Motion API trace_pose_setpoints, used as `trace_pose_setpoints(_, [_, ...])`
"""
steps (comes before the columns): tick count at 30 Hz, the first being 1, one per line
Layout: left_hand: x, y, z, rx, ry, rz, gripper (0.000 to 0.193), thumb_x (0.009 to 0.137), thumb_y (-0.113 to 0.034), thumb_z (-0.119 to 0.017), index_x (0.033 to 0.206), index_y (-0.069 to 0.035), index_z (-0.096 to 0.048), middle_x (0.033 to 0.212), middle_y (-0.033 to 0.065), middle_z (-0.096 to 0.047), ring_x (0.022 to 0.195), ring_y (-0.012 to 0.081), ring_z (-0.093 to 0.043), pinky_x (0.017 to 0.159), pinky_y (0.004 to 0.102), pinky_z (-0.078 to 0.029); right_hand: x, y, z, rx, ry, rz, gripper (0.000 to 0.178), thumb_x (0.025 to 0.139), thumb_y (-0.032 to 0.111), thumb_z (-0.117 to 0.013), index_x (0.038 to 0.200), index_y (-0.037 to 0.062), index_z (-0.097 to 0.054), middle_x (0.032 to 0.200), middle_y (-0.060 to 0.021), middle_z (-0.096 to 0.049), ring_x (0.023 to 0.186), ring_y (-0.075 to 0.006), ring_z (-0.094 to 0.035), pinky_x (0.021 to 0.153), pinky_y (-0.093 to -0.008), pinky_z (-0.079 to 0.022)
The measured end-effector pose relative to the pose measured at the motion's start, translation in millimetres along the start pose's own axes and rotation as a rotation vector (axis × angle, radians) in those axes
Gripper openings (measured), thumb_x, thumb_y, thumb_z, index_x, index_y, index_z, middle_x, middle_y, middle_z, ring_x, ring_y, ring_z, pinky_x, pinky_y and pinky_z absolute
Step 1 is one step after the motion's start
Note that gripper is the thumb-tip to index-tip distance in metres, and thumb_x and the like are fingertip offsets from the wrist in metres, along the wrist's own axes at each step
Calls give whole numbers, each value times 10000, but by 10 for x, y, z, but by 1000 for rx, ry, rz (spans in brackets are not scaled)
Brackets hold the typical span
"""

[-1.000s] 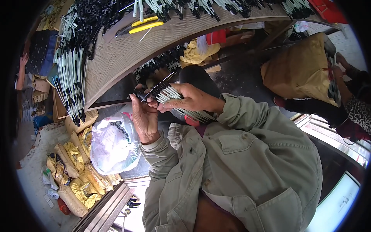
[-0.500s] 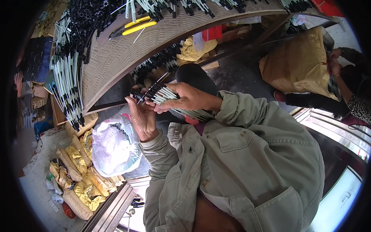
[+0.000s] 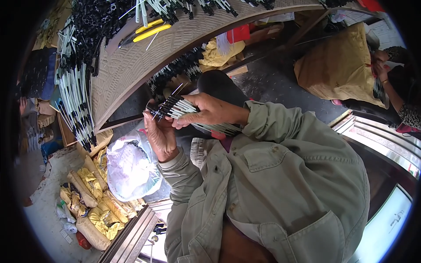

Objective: Assembling white rods into bundles with black components using a crimping and cutting tool.

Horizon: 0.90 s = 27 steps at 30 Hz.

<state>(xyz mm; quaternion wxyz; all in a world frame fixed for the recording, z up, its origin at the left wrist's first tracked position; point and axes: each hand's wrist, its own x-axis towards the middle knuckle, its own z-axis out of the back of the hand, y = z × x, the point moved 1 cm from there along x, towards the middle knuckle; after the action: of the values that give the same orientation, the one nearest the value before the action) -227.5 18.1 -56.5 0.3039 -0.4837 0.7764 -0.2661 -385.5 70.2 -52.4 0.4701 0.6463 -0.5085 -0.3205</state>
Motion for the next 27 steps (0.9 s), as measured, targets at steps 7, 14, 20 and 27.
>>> trace_pose_setpoints(7, [-208,109,-252,253,-28,-287,319,829,-41,-574,1139,5,-512,998,150,-614,722,139,-595,561,243,-500,-86,46,52,-338,-44,8,338,837,186,-616,1094,-5,-506,900,-95,-647,816,-133,-597,741,-276,-459])
trace_pose_setpoints(14, [-268,114,-342,401,-34,-379,438,807,31,-572,1230,10,-457,1072,174,-596,719,115,-591,592,226,-510,-100,-26,54,-229,-102,39,369,821,235,-639,1083,8,-511,907,-80,-625,816,-101,-555,726,-270,-440])
trace_pose_setpoints(20, [-343,41,-374,452,36,-296,457,836,10,-548,1273,21,-413,1126,114,-563,728,76,-548,611,190,-474,-141,51,38,-297,-35,-52,353,826,193,-629,1100,7,-506,946,-81,-618,844,-98,-549,751,-271,-438])
trace_pose_setpoints(27, [-388,16,-393,638,10,-389,421,844,49,-512,1256,46,-426,1057,69,-535,718,59,-499,589,173,-433,-136,55,-8,-101,-69,-8,373,811,124,-635,1134,0,-496,978,-51,-614,852,-89,-555,757,-252,-445])
